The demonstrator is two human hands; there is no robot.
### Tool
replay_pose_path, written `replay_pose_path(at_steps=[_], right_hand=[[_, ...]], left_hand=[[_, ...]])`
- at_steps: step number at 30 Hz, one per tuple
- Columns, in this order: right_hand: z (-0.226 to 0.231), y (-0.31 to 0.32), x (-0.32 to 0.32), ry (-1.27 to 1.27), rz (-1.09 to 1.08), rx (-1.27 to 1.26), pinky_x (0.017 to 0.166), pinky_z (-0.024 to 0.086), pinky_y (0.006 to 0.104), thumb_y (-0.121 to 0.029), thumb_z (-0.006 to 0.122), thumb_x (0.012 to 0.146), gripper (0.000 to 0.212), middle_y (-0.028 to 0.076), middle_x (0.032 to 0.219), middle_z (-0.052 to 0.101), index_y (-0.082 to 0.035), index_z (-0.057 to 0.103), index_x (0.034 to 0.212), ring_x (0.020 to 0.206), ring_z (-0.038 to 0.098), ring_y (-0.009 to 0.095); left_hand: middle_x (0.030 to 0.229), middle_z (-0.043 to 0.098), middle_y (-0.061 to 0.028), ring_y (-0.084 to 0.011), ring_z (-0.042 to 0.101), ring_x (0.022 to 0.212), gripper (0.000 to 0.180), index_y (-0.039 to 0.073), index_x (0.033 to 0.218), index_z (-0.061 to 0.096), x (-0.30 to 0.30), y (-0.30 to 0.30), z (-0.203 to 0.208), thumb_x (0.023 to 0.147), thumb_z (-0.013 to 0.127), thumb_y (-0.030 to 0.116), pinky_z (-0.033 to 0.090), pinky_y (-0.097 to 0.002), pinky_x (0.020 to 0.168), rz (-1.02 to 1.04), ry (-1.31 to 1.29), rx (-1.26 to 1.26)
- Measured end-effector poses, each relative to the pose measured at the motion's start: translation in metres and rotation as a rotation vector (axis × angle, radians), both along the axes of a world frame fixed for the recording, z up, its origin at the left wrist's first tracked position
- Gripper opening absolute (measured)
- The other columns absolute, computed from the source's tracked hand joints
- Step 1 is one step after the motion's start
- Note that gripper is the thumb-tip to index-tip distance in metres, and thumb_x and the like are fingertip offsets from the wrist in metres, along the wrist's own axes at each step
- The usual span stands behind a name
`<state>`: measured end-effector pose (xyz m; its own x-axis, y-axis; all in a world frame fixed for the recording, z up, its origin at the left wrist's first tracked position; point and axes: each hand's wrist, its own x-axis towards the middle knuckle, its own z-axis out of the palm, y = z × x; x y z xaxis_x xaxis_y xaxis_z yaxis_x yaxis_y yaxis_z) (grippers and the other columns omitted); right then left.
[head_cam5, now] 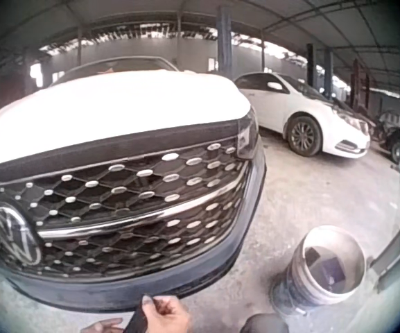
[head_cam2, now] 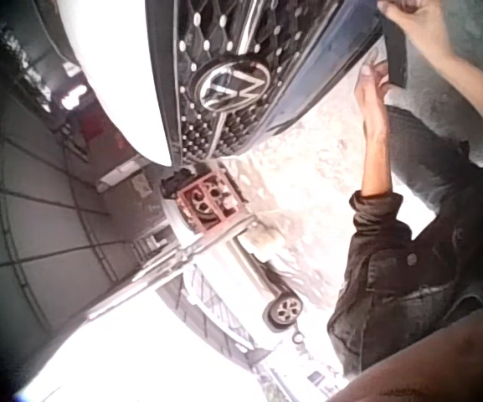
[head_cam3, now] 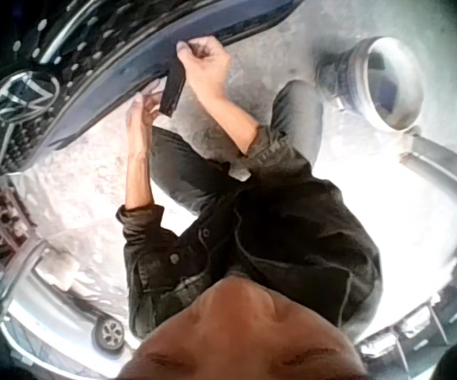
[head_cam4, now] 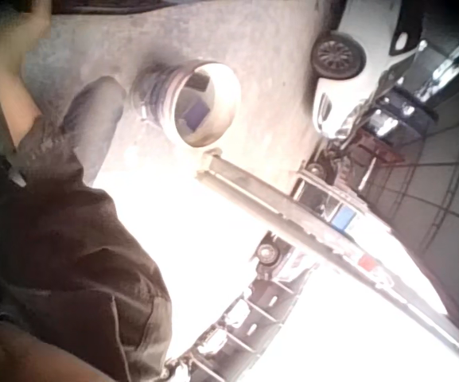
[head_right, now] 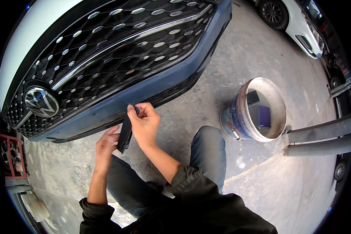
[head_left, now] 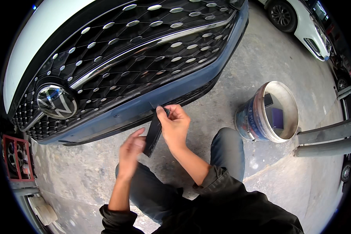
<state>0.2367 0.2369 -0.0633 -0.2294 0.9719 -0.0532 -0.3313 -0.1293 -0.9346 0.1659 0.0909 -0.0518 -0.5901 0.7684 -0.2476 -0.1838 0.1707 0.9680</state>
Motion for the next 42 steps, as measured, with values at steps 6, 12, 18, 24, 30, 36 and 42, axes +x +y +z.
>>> replay_pose_path(at_steps=[6,12,18,24,30,36,42], right_hand=[[-0.022,0.020,0.046,0.244,0.427,-0.181,0.092,0.050,0.0266,-0.019,0.074,0.095,0.051,0.005,0.114,0.065,0.001,0.054,0.137,0.104,0.061,0.009],[-0.030,0.045,0.082,0.101,0.558,-0.311,0.088,0.053,0.0284,-0.014,0.069,0.096,0.037,0.007,0.106,0.071,0.003,0.060,0.128,0.096,0.067,0.014],[-0.004,0.082,0.099,0.141,0.451,-0.269,0.075,0.059,0.0343,-0.028,0.069,0.099,0.028,0.011,0.090,0.072,0.000,0.063,0.101,0.081,0.070,0.019],[0.018,0.179,0.087,0.022,0.117,-0.089,0.049,0.053,0.0298,-0.026,0.079,0.092,0.031,0.009,0.073,0.068,0.001,0.064,0.091,0.056,0.065,0.015],[-0.007,0.165,0.057,0.011,-0.107,0.066,0.055,0.054,0.0295,-0.019,0.086,0.084,0.030,0.008,0.073,0.069,0.003,0.067,0.089,0.059,0.065,0.014],[0.008,0.156,0.053,-0.021,-0.118,0.039,0.058,0.045,0.0252,-0.020,0.086,0.084,0.028,0.001,0.072,0.068,0.002,0.070,0.079,0.062,0.054,0.007],[-0.011,0.069,0.003,0.033,-0.092,0.078,0.064,0.047,0.0259,-0.021,0.085,0.085,0.029,0.000,0.070,0.067,0.001,0.069,0.078,0.067,0.054,0.006]], left_hand=[[0.082,0.066,-0.0063,-0.0132,0.060,0.071,0.026,-0.002,0.110,0.066,0.047,0.039,-0.026,0.093,0.074,0.015,0.054,-0.0283,0.073,-0.022,0.136,-0.027],[0.060,0.050,-0.0076,-0.0147,0.046,0.058,0.030,-0.003,0.090,0.062,0.051,0.044,-0.023,0.103,0.049,0.021,0.039,-0.0339,0.055,-0.254,0.493,-0.121],[0.098,0.068,-0.0150,-0.0178,0.065,0.083,0.041,-0.004,0.122,0.060,0.069,0.061,-0.042,0.109,0.045,0.032,0.051,-0.0323,0.075,-0.290,0.304,-0.072],[0.137,0.059,-0.0193,-0.0255,0.066,0.112,0.054,0.001,0.148,0.041,0.061,0.040,-0.048,0.110,0.041,0.038,0.051,-0.0366,0.096,-0.267,0.140,-0.074],[0.136,0.060,-0.0190,-0.0247,0.068,0.108,0.051,0.001,0.147,0.042,0.052,0.021,-0.058,0.110,0.043,0.036,0.052,-0.0358,0.094,-0.222,0.096,-0.136],[0.133,0.062,-0.0175,-0.0227,0.068,0.106,0.048,0.000,0.144,0.046,0.040,0.004,-0.053,0.110,0.045,0.034,0.052,-0.0339,0.093,-0.143,0.087,-0.147],[0.130,0.064,-0.0155,-0.0211,0.068,0.105,0.045,-0.002,0.141,0.049,0.035,0.016,-0.054,0.109,0.048,0.029,0.052,-0.0330,0.093,-0.135,0.052,-0.108]])
